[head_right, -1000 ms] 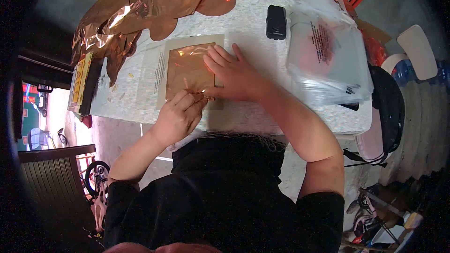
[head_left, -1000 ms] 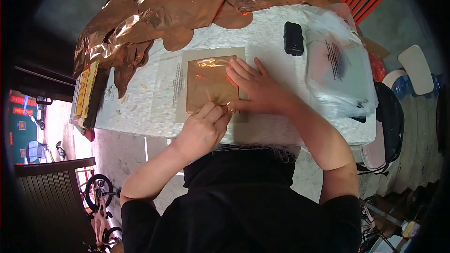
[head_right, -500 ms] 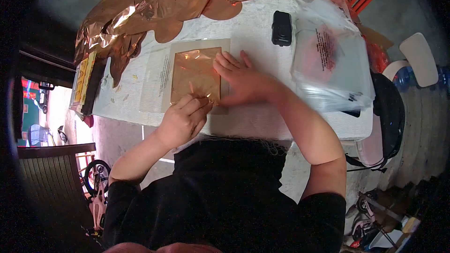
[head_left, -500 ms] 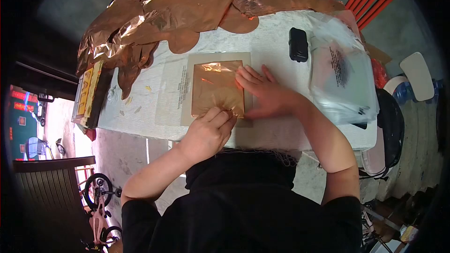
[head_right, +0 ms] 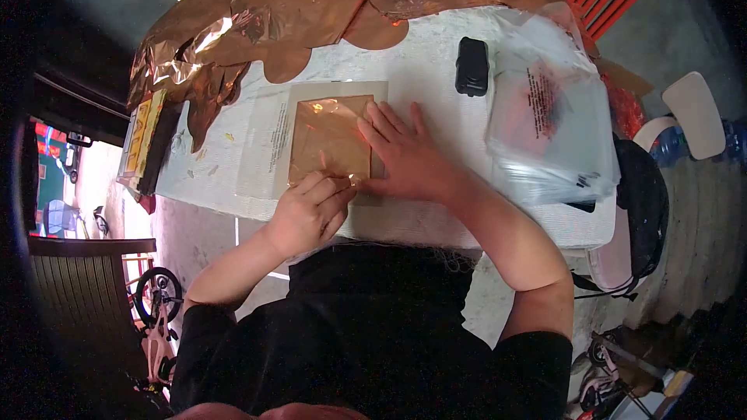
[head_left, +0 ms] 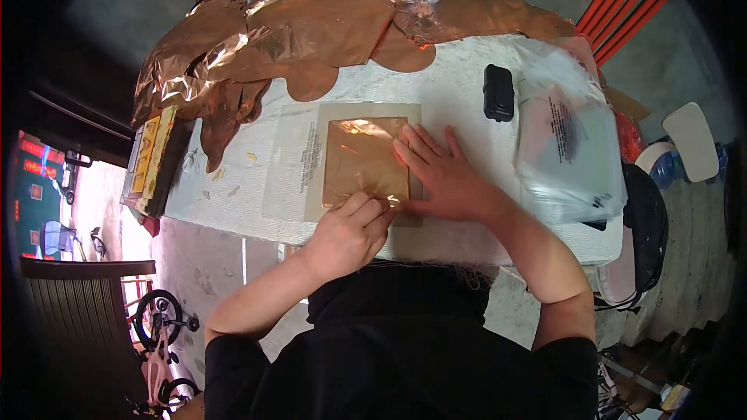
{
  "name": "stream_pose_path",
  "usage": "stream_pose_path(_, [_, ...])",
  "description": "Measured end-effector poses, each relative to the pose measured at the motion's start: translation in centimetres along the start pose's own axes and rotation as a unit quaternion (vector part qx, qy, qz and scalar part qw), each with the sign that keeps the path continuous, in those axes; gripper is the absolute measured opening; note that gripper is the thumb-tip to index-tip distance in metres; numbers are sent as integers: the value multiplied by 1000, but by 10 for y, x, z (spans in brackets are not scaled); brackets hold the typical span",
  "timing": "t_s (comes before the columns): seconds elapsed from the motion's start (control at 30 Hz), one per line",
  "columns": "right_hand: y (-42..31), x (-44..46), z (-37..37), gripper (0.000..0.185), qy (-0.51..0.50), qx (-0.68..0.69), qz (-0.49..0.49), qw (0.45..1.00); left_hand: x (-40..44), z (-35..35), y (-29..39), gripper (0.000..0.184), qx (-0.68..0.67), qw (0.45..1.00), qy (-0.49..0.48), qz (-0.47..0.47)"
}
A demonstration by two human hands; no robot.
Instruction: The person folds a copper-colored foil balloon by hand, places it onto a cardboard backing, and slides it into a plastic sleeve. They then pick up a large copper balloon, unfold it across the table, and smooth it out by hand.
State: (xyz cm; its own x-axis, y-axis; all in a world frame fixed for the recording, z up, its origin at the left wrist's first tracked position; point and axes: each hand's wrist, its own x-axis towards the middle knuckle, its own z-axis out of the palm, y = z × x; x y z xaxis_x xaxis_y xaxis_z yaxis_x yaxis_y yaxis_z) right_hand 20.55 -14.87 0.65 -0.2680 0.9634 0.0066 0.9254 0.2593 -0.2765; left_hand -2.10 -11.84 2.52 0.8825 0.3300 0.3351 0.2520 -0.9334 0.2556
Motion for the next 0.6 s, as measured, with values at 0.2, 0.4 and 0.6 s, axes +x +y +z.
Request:
stream_pose_path(0.2, [-2,-1,-3,98,-10,-10,3,1000,-2,5,0,30,-15,1000,18,-10])
stream_pose_path(0.4, [-4,-1,-10,100,-30,-9,6,999,-1,3,-3,29,-59,998,3,-12])
stream_pose_path(0.6, [2,1,-9,97,-12,31,0,999,-3,6,-4,32,-55,998,17,0])
